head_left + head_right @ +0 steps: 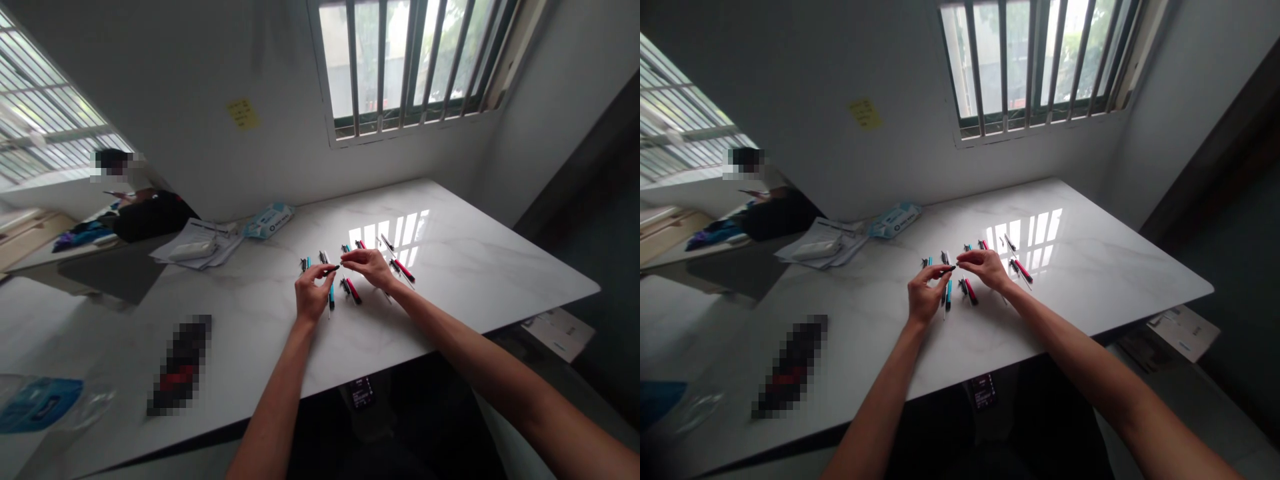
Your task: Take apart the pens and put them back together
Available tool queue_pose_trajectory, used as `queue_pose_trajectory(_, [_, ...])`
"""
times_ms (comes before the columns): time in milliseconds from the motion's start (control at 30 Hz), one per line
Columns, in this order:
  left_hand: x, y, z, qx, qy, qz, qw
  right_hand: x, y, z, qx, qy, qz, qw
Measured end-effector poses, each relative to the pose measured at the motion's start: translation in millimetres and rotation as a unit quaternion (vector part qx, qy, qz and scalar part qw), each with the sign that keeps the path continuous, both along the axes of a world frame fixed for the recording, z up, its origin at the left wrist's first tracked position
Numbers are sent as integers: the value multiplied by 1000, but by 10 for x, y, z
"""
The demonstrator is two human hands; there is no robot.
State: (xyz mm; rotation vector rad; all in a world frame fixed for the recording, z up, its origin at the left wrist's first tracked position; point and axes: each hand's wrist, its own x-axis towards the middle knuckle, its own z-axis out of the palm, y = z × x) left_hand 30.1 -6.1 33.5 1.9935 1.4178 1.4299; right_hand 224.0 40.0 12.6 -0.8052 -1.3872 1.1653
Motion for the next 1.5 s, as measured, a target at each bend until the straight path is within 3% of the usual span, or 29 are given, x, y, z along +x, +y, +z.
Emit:
queue_pose_trajectory(700, [25,17,-46,-43,-45,-21,998,94,-26,14,33,-74,22,996])
queue_pose_trajectory(900, [42,7,-32,-54,-56,-22,997,116,-53,37,59,-174,11,983])
queue_pose_trajectory(1067, [40,23,-57,-57,-76,-30,995,144,-69,72,98,-176,27,979])
queue_pose_trajectory(1500, [32,54,-114,-60,-97,-51,992,168,-53,66,98,-235,29,967])
